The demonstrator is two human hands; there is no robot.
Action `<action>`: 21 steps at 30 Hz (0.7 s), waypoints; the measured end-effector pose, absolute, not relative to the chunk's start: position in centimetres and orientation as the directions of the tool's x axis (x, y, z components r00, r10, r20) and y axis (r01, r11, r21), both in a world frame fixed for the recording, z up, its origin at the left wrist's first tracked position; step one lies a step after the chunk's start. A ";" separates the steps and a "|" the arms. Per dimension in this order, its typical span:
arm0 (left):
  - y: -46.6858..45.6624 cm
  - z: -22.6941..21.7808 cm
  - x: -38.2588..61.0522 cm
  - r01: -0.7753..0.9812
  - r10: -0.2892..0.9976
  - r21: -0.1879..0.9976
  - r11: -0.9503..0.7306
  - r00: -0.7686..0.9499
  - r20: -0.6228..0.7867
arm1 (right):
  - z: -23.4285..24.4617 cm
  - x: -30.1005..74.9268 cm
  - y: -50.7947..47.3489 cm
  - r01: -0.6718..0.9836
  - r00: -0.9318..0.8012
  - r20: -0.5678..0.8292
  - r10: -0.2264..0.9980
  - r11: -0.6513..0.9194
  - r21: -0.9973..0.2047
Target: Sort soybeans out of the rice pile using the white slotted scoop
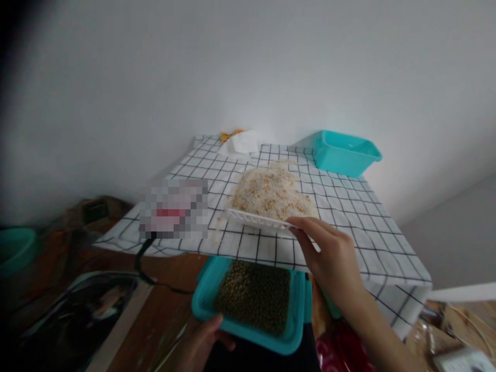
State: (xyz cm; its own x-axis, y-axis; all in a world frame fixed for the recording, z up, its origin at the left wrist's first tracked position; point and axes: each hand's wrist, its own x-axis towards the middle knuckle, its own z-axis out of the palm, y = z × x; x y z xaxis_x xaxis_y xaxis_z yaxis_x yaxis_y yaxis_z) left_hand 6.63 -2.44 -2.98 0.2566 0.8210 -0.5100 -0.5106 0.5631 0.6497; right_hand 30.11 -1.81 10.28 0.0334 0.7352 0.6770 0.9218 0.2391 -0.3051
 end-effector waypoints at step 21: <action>-3.5 -1.7 6.9 -0.422 0.869 0.768 0.482 0.115 -0.482 | 11.1 31.8 1.0 0.912 0.281 0.689 0.668 0.037 -0.408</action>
State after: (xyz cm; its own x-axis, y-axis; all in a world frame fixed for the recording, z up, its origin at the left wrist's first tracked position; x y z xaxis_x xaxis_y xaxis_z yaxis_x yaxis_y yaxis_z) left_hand 6.94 -3.53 -1.74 0.1150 0.8689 -0.4815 -0.4221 0.4815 0.7681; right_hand 31.77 1.05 11.05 0.2814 0.6680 0.6889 0.9121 0.0368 -0.4082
